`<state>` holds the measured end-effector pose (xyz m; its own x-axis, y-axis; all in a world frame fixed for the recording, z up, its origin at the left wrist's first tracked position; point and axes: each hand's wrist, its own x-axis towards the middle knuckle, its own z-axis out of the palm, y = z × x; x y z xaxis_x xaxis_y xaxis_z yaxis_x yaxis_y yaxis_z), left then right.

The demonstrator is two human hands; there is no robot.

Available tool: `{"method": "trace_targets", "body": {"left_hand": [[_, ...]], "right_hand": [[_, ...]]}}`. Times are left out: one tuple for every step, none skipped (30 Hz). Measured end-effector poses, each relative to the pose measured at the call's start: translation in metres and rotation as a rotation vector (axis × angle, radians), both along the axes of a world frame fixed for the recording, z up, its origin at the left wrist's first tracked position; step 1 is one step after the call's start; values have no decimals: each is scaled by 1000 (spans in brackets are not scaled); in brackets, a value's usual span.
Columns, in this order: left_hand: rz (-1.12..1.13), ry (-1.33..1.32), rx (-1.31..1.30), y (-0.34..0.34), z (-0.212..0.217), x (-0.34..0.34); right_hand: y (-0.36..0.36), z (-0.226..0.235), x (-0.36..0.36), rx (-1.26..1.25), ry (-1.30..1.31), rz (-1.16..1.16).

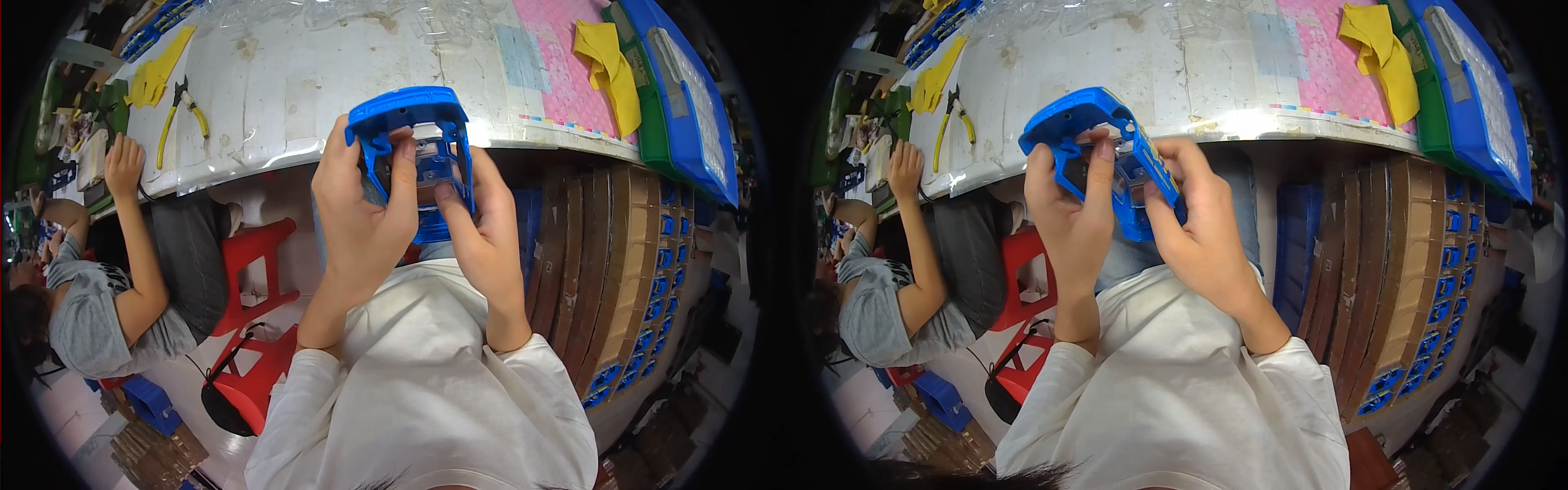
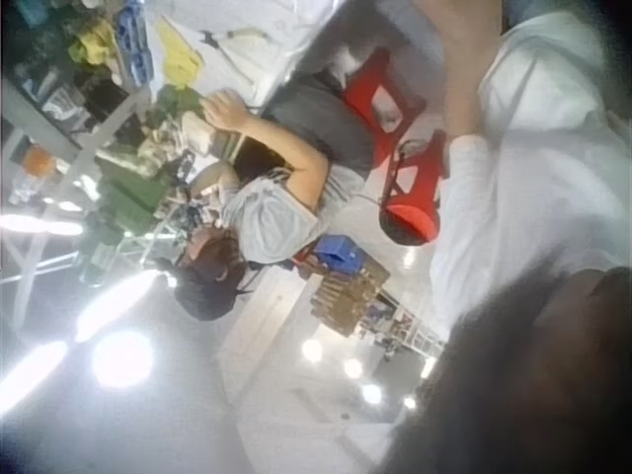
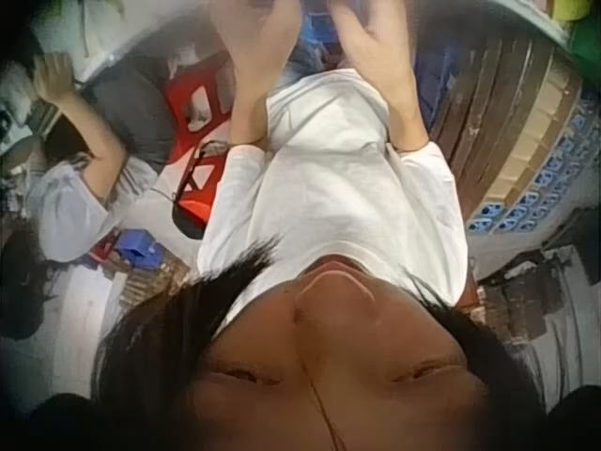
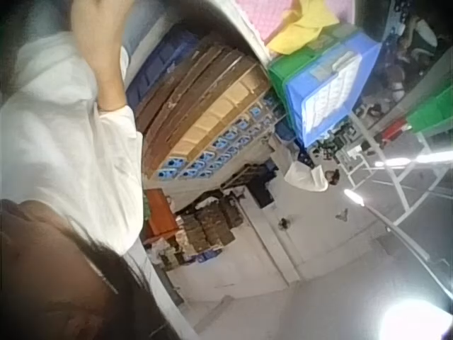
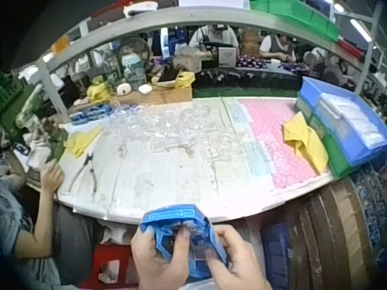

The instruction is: The person assembles toy car bodies by inserting clear plastic window pieces into each car body by hand, trimming parts with pliers, and placing the assembled car shells into a cardboard organizer tray.

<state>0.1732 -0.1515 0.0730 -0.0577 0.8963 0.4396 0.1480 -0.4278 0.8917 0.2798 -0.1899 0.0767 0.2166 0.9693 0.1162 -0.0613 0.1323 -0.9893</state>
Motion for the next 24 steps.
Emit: {"method": "trace_targets", "body": {"left_hand": [[2, -1, -1, 0, 1, 0], [-5, 7, -29, 0, 2, -1], [-15, 15, -56, 0, 3, -1], [-16, 15, -57, 0, 3, -1], [-32, 17, -46, 1, 3, 0], [-46, 19, -35, 2, 3, 0], [-46, 20, -35, 2, 3, 0], [-48, 31, -37, 2, 3, 0], [-48, 42, -38, 2, 3, 0], [-47, 42, -38, 1, 3, 0], [-51, 26, -51, 1, 3, 1], [-58, 11, -64, 1, 2, 1], [-58, 11, -64, 1, 2, 2], [-63, 19, -51, 1, 2, 2], [-69, 27, -39, 1, 2, 2], [-70, 26, -40, 1, 1, 3], [-84, -31, -76, 0, 0, 4], [-97, -89, -112, 0, -2, 5], [-98, -89, -113, -3, -3, 4], [-182, -100, -195, -6, -4, 2], [-266, -110, -276, -10, -6, 0], [-303, -166, -269, -12, -8, 2], [-304, -166, -270, -13, -11, 2], [-266, -157, -275, -13, -14, 2]], "right_hand": [[-2, -3, 3, -26, -48, 71], [-3, -5, 4, -51, -96, 142], [-3, -6, 4, -52, -96, 140], [-2, -7, 4, -43, -65, 128], [-2, -8, 3, -33, -35, 116], [-1, -7, 1, -34, -34, 117], [-1, -5, -1, -29, -31, 85], [-1, -5, -3, -24, -28, 53], [-1, -5, -2, -24, -28, 55], [-1, -5, -1, -27, -41, 60], [-1, -5, 0, -29, -55, 65], [-1, -5, 0, -30, -55, 64], [-1, -5, 0, -39, -58, 59], [-1, -6, 1, -48, -61, 54], [-1, -7, 0, -49, -61, 53], [-1, -8, -1, -33, -47, 32], [-1, -9, -2, -18, -33, 12], [-1, -7, -1, -19, -33, 11], [-2, -4, -1, -28, -84, 13], [-2, -2, 0, -37, -135, 16], [-2, -4, 0, -37, -135, 14], [-2, -7, 1, -31, -136, 10], [-2, -9, 1, -24, -137, 7], [-2, -9, 0, -25, -135, 10]]}}
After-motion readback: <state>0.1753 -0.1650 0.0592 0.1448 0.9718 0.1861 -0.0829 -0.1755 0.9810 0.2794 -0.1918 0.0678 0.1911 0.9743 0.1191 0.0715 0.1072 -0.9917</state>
